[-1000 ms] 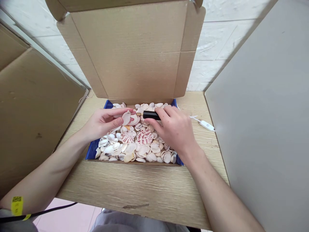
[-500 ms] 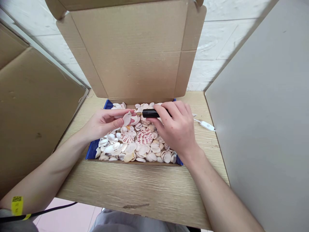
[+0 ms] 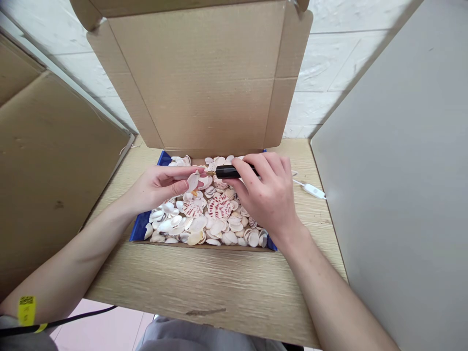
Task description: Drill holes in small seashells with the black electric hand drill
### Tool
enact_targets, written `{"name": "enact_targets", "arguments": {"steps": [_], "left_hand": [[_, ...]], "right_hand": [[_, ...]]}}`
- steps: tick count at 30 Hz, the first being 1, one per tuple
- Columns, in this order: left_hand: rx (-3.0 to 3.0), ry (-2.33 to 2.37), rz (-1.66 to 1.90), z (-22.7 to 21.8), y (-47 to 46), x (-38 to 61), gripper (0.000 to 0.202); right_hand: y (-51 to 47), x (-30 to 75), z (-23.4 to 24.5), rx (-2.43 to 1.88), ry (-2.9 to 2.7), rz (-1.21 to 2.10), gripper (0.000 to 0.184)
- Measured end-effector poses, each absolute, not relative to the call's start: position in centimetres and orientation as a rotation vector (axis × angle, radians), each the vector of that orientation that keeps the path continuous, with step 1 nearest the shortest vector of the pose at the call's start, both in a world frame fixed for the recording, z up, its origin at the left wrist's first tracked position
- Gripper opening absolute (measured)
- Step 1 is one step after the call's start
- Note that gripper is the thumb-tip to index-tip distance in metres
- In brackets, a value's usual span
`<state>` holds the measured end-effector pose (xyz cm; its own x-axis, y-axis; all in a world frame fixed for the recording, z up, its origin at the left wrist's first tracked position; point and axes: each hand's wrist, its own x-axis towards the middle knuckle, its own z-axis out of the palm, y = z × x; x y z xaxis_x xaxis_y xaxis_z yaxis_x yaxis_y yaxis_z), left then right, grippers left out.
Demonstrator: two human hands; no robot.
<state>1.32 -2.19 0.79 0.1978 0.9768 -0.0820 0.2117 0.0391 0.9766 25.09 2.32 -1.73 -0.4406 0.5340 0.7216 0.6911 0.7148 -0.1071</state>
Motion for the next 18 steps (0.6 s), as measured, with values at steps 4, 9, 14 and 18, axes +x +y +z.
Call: {"name": "enact_targets", "arguments": {"steps": [4,9,14,18], "left_hand": [[1.408,1.224,0.915,0.65,-2.09,1.01,0.036],[1.431,1.273,0.909,0.33,-2.08,0.67,0.04],[1.418,1.295,0.916,0.4,-2.09,0.93,0.038],[1.416,1.305,0.917,0.43,-2.09,1.11,0.035]], "right_hand": [[2.39,24.94,-1.93,-0.95,-2.147,-0.255,0.03],[2.39,24.73,-2.43,-1.077,-2.25,-0.162,0.044],[2.34,24.67,-2.43,-1.077,-2.246,-0.147,0.043],[2.35,24.74,-2.43,-1.055,-2.245,-0.146,0.041]]}}
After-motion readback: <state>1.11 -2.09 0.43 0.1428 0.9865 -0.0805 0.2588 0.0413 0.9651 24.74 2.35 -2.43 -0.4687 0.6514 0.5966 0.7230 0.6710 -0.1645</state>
